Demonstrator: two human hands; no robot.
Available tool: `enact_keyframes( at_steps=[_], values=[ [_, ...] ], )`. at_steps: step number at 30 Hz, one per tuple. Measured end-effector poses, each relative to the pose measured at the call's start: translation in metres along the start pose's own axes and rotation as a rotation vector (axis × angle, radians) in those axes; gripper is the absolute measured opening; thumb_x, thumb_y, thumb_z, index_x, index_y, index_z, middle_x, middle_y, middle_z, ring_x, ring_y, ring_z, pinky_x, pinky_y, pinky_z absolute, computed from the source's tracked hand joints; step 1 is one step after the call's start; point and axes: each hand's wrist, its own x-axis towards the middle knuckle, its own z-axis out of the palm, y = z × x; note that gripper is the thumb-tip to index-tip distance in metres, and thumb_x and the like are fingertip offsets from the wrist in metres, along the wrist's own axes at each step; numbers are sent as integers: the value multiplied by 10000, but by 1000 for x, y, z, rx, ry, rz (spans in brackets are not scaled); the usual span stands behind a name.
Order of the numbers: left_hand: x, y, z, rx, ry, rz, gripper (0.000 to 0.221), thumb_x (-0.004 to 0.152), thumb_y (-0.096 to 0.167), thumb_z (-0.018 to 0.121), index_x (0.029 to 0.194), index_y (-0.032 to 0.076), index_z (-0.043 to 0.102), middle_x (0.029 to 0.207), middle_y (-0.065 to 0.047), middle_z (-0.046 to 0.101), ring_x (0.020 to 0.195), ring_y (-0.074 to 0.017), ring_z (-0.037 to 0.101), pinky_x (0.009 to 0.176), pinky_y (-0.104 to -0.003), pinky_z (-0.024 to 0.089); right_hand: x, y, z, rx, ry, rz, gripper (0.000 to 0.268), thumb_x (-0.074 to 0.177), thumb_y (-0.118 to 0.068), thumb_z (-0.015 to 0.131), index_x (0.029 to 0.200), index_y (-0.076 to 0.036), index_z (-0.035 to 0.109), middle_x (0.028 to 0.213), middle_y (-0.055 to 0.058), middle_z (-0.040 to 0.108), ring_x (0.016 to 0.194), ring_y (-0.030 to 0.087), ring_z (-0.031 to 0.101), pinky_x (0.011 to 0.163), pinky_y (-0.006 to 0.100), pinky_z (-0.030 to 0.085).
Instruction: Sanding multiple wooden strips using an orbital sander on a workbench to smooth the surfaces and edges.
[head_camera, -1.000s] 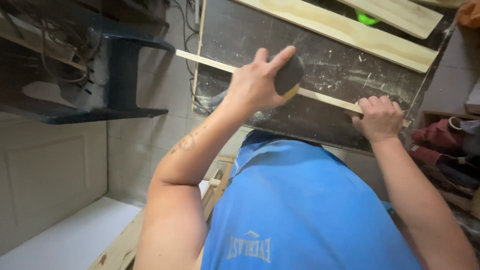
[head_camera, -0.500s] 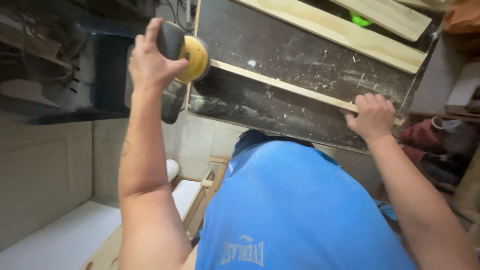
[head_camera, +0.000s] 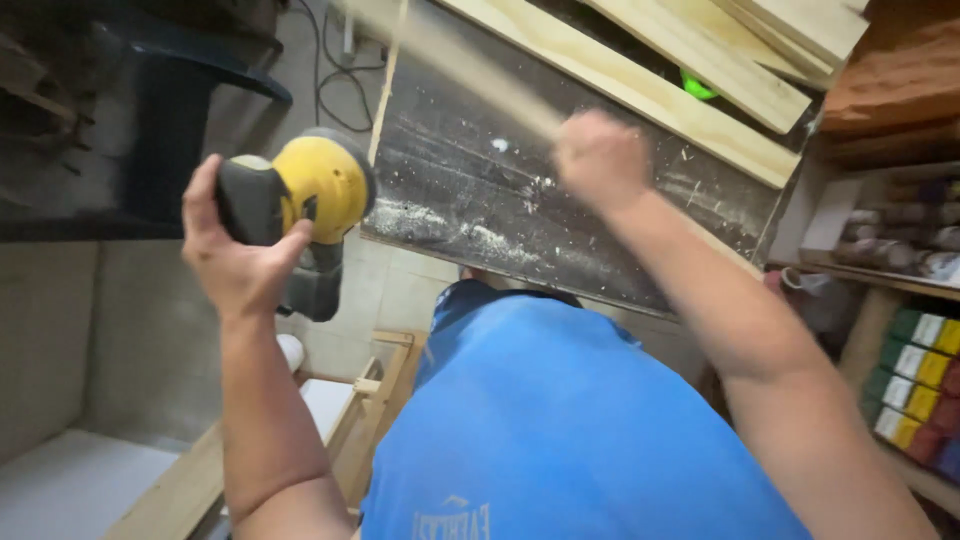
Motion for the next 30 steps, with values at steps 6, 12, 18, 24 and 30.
enact_keyframes(
  at_steps=[6,12,18,24,30],
  values=[
    [-15,-5,-24,52,31,33,895,730,127,911,1526,78,503,1418,-238,607,1252,-439,637,1076,-522,515,-13,59,-147,475,739,99,157,1155,-158,646,1066,-30,664,996,161,728,879,294,729,747,446,596],
    [-15,-8,-30,40,33,70,910,724,63,937,1528,40,512,1416,-277,614,1238,-466,647,1071,-524,518,-78,87,-63,1202,832,1073,467,937,-243,767,1350,-177,559,1304,67,727,1078,242,774,753,353,753],
    [-7,3,-26,37,10,152,900,753,32,952,1536,5,509,1419,-285,598,1259,-480,642,1092,-538,523,-111,1,0,1560,635,1409,404,1044,-206,626,1410,-49,559,1248,136,707,934,176,730,802,244,670],
    [-5,20,-15,27,-62,192,913,746,45,946,1546,25,506,1448,-258,596,1296,-454,630,1110,-522,518,-141,11,22,1339,12,1164,185,1083,-235,616,1133,-58,629,992,116,724,941,210,766,806,271,641],
    [-12,40,1,5,-145,193,920,720,122,922,1547,53,524,1401,-224,600,1246,-406,638,1057,-495,535,-163,105,46,-56,-59,228,900,695,-592,919,1367,-96,586,1289,101,576,1174,274,520,1033,391,403]
  ],
)
